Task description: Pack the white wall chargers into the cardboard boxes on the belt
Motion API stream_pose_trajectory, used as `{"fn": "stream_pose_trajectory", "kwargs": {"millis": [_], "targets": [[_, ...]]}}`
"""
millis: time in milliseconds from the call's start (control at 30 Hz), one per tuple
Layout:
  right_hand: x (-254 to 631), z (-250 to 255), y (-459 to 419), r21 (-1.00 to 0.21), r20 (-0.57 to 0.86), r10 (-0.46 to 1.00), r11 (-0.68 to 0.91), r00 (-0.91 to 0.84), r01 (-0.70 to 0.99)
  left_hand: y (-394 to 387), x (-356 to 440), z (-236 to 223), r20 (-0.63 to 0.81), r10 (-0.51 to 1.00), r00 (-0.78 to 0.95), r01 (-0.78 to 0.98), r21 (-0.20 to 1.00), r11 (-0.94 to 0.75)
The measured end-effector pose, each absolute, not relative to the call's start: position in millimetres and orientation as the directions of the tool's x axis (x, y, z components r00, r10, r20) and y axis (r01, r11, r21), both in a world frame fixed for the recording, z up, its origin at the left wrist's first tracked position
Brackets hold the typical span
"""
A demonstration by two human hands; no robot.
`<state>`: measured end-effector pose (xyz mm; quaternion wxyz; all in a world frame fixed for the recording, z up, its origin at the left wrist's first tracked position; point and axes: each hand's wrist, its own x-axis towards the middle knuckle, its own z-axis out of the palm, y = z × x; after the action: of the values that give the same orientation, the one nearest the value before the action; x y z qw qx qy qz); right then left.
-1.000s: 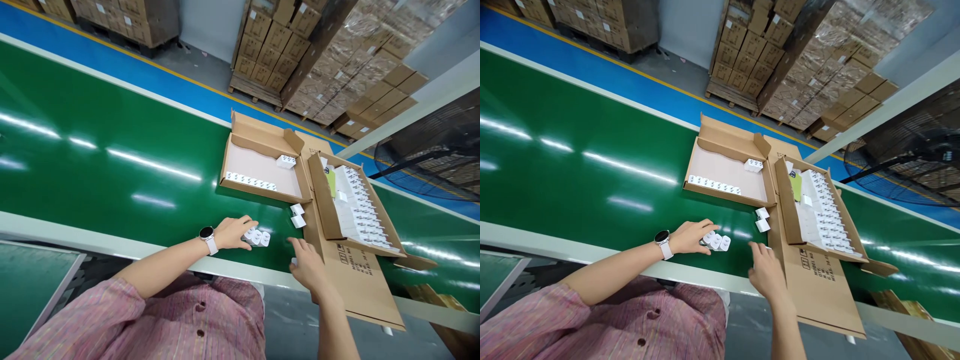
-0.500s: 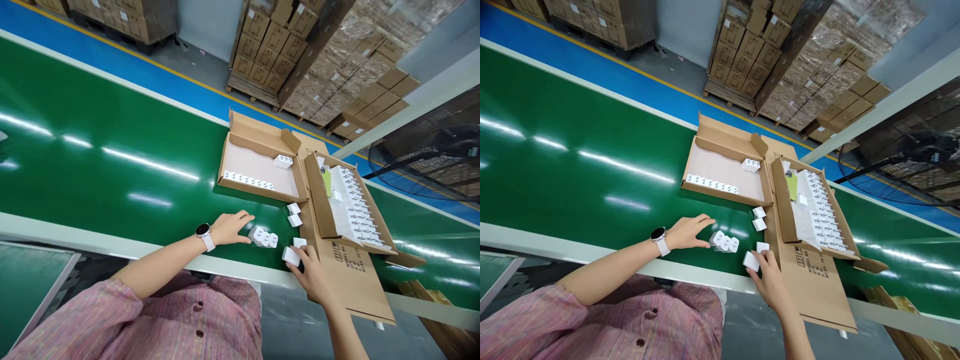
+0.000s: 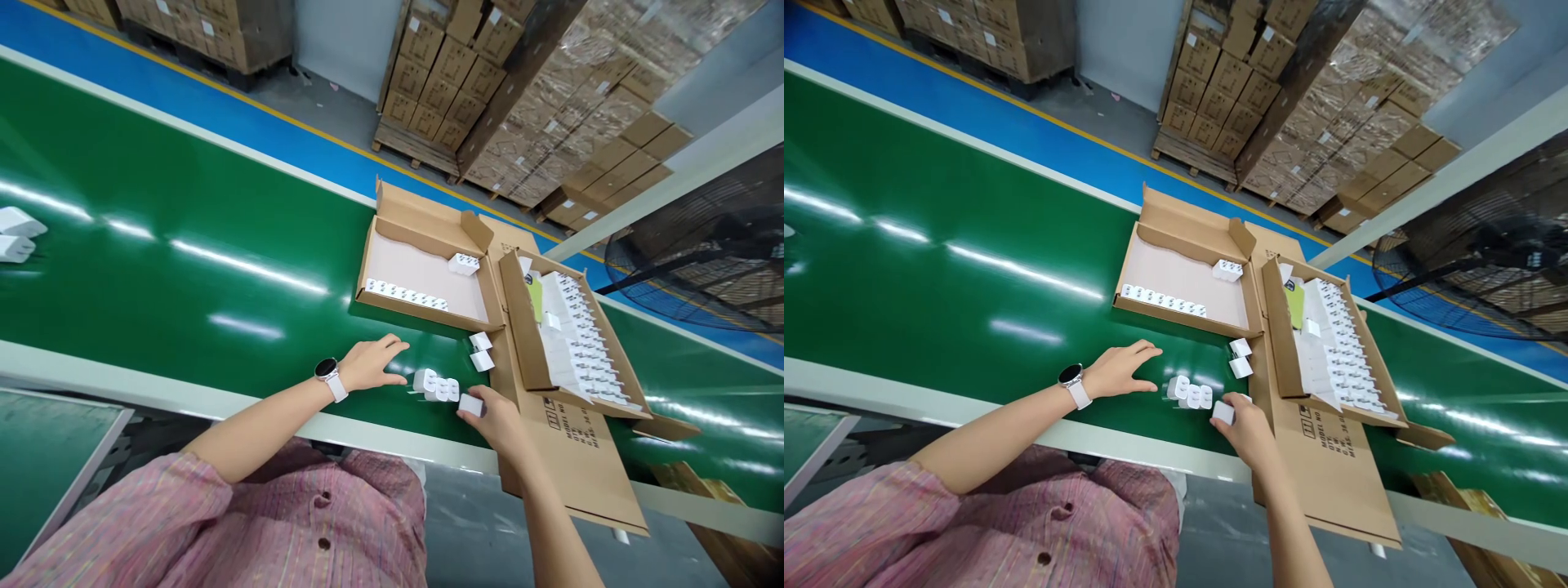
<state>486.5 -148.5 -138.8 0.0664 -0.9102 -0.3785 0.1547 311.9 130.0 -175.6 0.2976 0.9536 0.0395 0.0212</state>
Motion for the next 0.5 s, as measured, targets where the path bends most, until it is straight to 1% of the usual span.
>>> {"fn": "stream_pose_trajectory", "kwargs": {"millis": [67, 100, 167, 233, 300, 367, 433, 500], "targets": [[493.5, -136.4, -150.4, -0.181, -0.226, 0.701, -0.712, 0.676, 0.678, 129.8, 311.7, -175.8, 0.014, 0.079, 0.997, 0.057, 0.572, -0.818], [495.7, -136.1, -149.6, -0.189, -0.238, 0.716, -0.697, 0.657, 0.691, 129.6, 311.5, -176.1, 0.013, 0.075, 0.997, 0.055, 0.572, -0.819], [497.2, -136.8, -146.7, -0.257, -0.28, 0.749, -0.661, 0.6, 0.705, 129.3, 311.0, -176.7, 0.011, 0.075, 0.997, 0.056, 0.569, -0.82], [495.9, -137.6, -144.2, -0.328, -0.322, 0.756, -0.654, 0.571, 0.682, 129.6, 310.6, -177.4, 0.007, 0.081, 0.997, 0.063, 0.567, -0.821], [493.3, -137.2, -142.9, -0.334, -0.323, 0.753, -0.657, 0.572, 0.676, 130.4, 310.6, -177.8, 0.004, 0.088, 0.996, 0.07, 0.57, -0.819], [489.8, -136.9, -140.7, -0.27, -0.275, 0.782, -0.621, 0.559, 0.736, 130.8, 310.7, -178.0, 0.002, 0.089, 0.996, 0.072, 0.574, -0.816], [484.8, -140.0, -135.4, -0.175, -0.219, 0.834, -0.544, 0.506, 0.821, 130.5, 310.7, -178.2, 0.001, 0.084, 0.996, 0.068, 0.575, -0.815], [478.4, -148.0, -127.7, -0.097, -0.199, 0.861, -0.492, 0.468, 0.865, 129.6, 310.5, -178.5, 0.003, 0.077, 0.997, 0.062, 0.575, -0.816]]}}
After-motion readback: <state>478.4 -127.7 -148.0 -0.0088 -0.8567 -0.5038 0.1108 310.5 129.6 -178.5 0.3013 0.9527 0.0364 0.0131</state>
